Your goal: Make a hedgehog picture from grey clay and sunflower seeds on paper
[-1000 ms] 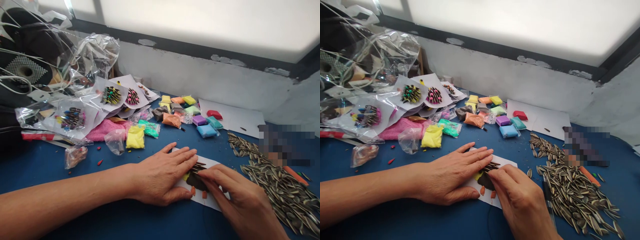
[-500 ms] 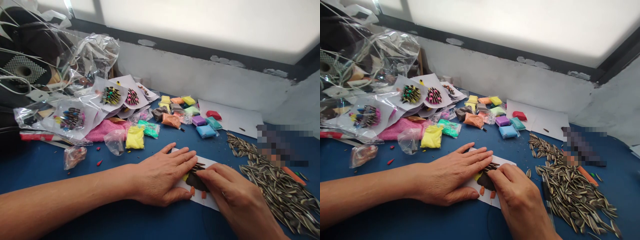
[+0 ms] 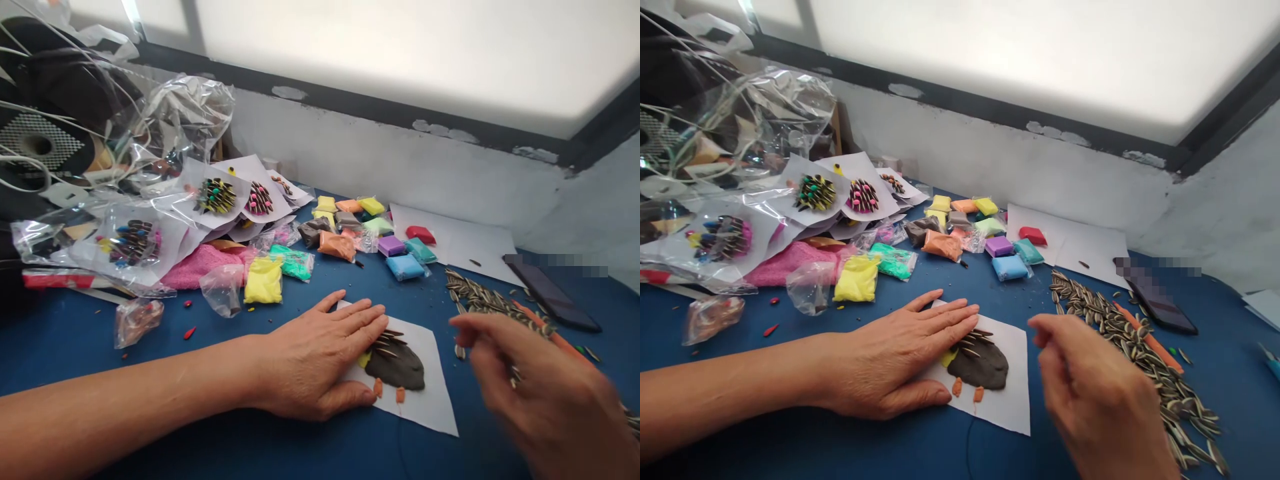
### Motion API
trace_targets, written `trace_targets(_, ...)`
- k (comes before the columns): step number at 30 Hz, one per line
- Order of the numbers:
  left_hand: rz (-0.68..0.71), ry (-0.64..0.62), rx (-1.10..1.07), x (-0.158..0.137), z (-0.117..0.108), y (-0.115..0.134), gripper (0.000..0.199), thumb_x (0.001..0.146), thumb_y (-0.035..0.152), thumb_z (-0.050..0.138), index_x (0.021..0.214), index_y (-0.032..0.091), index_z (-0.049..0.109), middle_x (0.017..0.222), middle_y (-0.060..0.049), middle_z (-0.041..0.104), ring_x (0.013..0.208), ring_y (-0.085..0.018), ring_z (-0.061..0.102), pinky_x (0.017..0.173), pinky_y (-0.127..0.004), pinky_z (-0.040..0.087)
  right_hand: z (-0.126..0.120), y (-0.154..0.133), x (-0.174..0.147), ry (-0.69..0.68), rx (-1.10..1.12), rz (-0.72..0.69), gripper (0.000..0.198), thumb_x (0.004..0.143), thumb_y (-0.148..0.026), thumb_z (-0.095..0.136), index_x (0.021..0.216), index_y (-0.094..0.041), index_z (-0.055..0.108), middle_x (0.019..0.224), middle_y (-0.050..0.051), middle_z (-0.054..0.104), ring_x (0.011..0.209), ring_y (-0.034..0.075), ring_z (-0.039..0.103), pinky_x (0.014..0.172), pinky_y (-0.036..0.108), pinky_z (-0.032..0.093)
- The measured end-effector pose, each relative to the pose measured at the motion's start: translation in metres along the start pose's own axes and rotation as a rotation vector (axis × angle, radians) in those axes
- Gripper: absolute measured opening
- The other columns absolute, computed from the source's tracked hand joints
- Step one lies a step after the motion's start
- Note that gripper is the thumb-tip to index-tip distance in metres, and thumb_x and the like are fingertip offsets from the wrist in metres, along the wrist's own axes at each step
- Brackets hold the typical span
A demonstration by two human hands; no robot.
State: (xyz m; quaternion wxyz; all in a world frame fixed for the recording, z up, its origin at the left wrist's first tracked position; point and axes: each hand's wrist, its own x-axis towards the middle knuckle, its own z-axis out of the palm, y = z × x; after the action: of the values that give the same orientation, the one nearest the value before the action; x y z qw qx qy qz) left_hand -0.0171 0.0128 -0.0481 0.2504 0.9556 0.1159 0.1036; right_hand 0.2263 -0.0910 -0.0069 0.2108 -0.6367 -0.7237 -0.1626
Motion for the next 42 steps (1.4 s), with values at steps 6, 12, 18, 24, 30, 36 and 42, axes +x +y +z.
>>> trace_targets(6,0.01,0.006,-0.015,0.0,-0.001,0.0,0.075,0.098,0.049,0.049,0.155,0.009,0.023,0.16,-0.017,0.023,0.15,-0.032,0.018,0.122,-0.053,0.007,-0.017,0.047,0.013,-0.207,-0.216,0.402,0.022,0.089,-0.031,0.041,0.084,-0.025,0.061,0.067,0.009,0.073,0.049,0.023,0.066,0.044,0.032,0.044)
trace_targets(12,-0.031,-0.033,0.002,0.001,-0.004,0.003,0.076,0.097,0.047,0.053,0.155,0.006,0.024,0.161,-0.016,0.023,0.15,-0.031,0.019,0.122,-0.053,0.006,-0.01,0.057,0.007,-0.323,-0.178,0.376,0.023,0.085,-0.036,0.047,0.079,-0.027,0.067,0.066,0.003,0.073,0.049,0.024,0.067,0.043,0.032,0.045)
trace_targets(18,-0.028,-0.011,0.0,0.001,-0.004,0.004,0.076,0.096,0.046,0.056,0.154,0.007,0.026,0.16,-0.016,0.027,0.149,-0.032,0.021,0.122,-0.054,0.008,-0.004,0.058,-0.003,-0.343,-0.082,0.125,0.037,0.091,-0.047,0.042,0.084,-0.031,0.075,0.081,0.004,0.074,0.067,0.023,0.071,0.057,0.035,0.052)
trace_targets(24,-0.032,-0.018,0.006,0.002,-0.005,0.005,0.076,0.095,0.044,0.057,0.154,0.008,0.026,0.159,-0.018,0.028,0.149,-0.033,0.019,0.122,-0.055,0.01,0.005,0.055,-0.002,-0.382,0.013,-0.12,0.035,0.098,-0.035,0.04,0.085,-0.03,0.073,0.081,0.002,0.067,0.066,0.015,0.067,0.055,0.025,0.051)
trace_targets(30,-0.019,-0.008,-0.022,0.001,-0.006,0.006,0.07,0.099,0.049,0.049,0.153,0.01,0.029,0.158,-0.017,0.031,0.15,-0.031,0.021,0.122,-0.054,0.008,0.01,0.056,-0.002,-0.356,0.0,-0.183,0.027,0.096,-0.027,0.044,0.086,-0.025,0.07,0.08,0.003,0.065,0.067,0.017,0.067,0.056,0.028,0.054)
trace_targets(36,-0.014,0.034,-0.05,0.0,-0.009,0.008,0.065,0.097,0.045,0.054,0.15,0.013,0.034,0.156,-0.016,0.036,0.148,-0.03,0.025,0.122,-0.053,0.013,0.01,0.052,-0.005,-0.323,-0.015,-0.219,0.02,0.094,-0.024,0.048,0.094,-0.025,0.068,0.085,0.004,0.065,0.07,0.018,0.067,0.06,0.031,0.057)
trace_targets(42,0.003,0.106,-0.092,-0.003,-0.009,0.009,0.055,0.095,0.036,0.059,0.143,0.015,0.045,0.15,-0.015,0.047,0.144,-0.03,0.035,0.12,-0.05,0.026,0.019,0.042,-0.005,-0.27,-0.025,-0.209,0.024,0.096,-0.022,0.043,0.083,-0.023,0.063,0.079,0.003,0.063,0.067,0.017,0.065,0.058,0.031,0.055)
